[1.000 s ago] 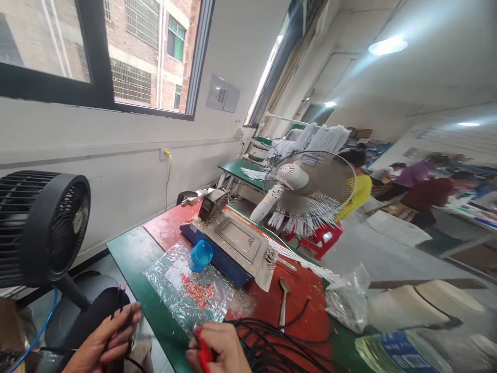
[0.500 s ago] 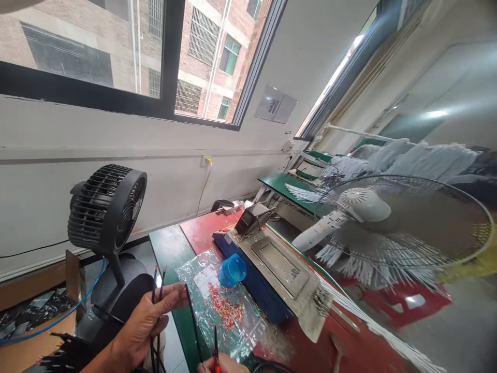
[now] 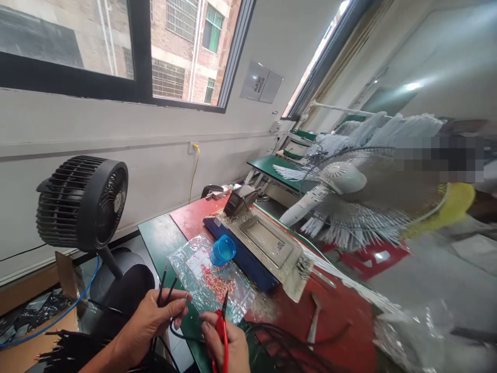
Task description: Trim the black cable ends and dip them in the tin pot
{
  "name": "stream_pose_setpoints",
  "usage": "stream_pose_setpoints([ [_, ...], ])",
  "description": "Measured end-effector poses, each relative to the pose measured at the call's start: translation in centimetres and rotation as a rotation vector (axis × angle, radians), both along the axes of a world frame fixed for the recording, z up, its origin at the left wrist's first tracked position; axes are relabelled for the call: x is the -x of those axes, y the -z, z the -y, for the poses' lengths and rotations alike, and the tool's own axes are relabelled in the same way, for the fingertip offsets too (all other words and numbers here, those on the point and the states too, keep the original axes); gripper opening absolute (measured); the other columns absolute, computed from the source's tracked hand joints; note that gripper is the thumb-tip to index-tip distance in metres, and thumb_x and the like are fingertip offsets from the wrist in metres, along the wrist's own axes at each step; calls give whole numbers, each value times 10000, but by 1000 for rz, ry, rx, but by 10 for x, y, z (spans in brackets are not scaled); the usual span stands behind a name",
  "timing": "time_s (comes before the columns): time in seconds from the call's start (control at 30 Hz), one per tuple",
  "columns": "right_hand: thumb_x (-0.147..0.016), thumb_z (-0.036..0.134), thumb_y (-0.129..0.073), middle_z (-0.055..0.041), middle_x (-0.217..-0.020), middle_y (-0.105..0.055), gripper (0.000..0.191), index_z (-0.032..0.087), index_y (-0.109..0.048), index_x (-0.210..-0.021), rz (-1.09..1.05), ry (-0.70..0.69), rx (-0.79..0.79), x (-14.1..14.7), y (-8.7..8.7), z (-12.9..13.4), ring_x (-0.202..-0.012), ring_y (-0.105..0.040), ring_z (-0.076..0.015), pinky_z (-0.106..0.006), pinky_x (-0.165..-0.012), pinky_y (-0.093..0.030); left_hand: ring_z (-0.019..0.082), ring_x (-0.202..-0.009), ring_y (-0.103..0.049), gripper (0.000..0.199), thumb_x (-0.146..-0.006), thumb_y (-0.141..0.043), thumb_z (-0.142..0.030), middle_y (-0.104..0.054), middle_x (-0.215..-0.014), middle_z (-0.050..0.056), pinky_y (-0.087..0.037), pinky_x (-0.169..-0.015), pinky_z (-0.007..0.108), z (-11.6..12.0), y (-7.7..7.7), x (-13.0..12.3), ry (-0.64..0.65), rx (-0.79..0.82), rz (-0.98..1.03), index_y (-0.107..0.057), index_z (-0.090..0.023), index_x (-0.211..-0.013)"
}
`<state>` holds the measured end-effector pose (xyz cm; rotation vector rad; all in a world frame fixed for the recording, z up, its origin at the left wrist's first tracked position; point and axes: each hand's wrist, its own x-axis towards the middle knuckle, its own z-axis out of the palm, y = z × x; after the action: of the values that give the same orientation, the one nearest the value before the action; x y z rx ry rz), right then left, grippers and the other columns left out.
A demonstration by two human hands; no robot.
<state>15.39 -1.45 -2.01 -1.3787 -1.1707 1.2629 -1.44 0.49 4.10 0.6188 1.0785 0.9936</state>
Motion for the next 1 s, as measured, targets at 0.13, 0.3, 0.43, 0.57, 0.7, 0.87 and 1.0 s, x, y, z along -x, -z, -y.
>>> stream_pose_setpoints([
  [0.13,-652,525,-674,29,-472,-442,414,156,-723,-834,-95,-38,56,-2,-18,-1,-426,-329,-79,-193,-391,-265,117,-518,-538,277,-637,-773,-333,-661,-607,33,-414,-523,225,2,8,-6,108,-24,-52,-697,-115,-790],
  [0.3,-633,491,-710,38,-493,-422,365,144,-704,-746,-157,-53,94,2,-35,0,-456,-311,-69,-180,-408,-247,139,-493,-544,233,-586,-797,-314,-634,-576,5,-417,-506,251,3,5,-10,131,-79,-176,-682,-136,-684],
  [0.43,-659,492,-688,31,-514,-436,356,136,-680,-668,-127,8,88,5,-40,-1,-481,-333,-77,-184,-422,-263,157,-505,-537,208,-614,-766,-322,-620,-551,9,-418,-511,265,5,3,-14,154,-152,-312,-683,-142,-677],
  [0.57,-631,492,-711,39,-490,-412,367,128,-667,-642,-97,38,106,6,-40,0,-467,-310,-72,-185,-410,-231,149,-526,-530,188,-657,-735,-325,-613,-560,4,-407,-521,254,6,8,-16,179,-197,-360,-677,-148,-679],
  [0.7,-655,522,-688,51,-467,-392,408,117,-672,-696,-213,-10,182,5,-43,1,-458,-295,-67,-189,-432,-214,135,-531,-526,219,-657,-744,-348,-622,-594,0,-394,-536,248,5,15,-14,168,-143,-241,-680,-151,-726],
  [0.87,-689,543,-651,57,-477,-403,414,136,-584,-657,-344,-34,216,8,-41,0,-443,-330,-68,-184,-425,-230,110,-472,-453,288,-677,-717,-403,-586,-498,2,-263,-460,235,6,14,-14,220,-63,-181,-675,-125,-737],
  [1.0,-719,554,-610,62,-477,-392,417,167,-502,-608,-346,-31,200,12,-34,0,-432,-320,-68,-184,-412,-229,105,-480,-442,304,-674,-715,-418,-560,-526,-1,-266,-472,240,7,9,-17,246,-90,-120,-660,-121,-700],
])
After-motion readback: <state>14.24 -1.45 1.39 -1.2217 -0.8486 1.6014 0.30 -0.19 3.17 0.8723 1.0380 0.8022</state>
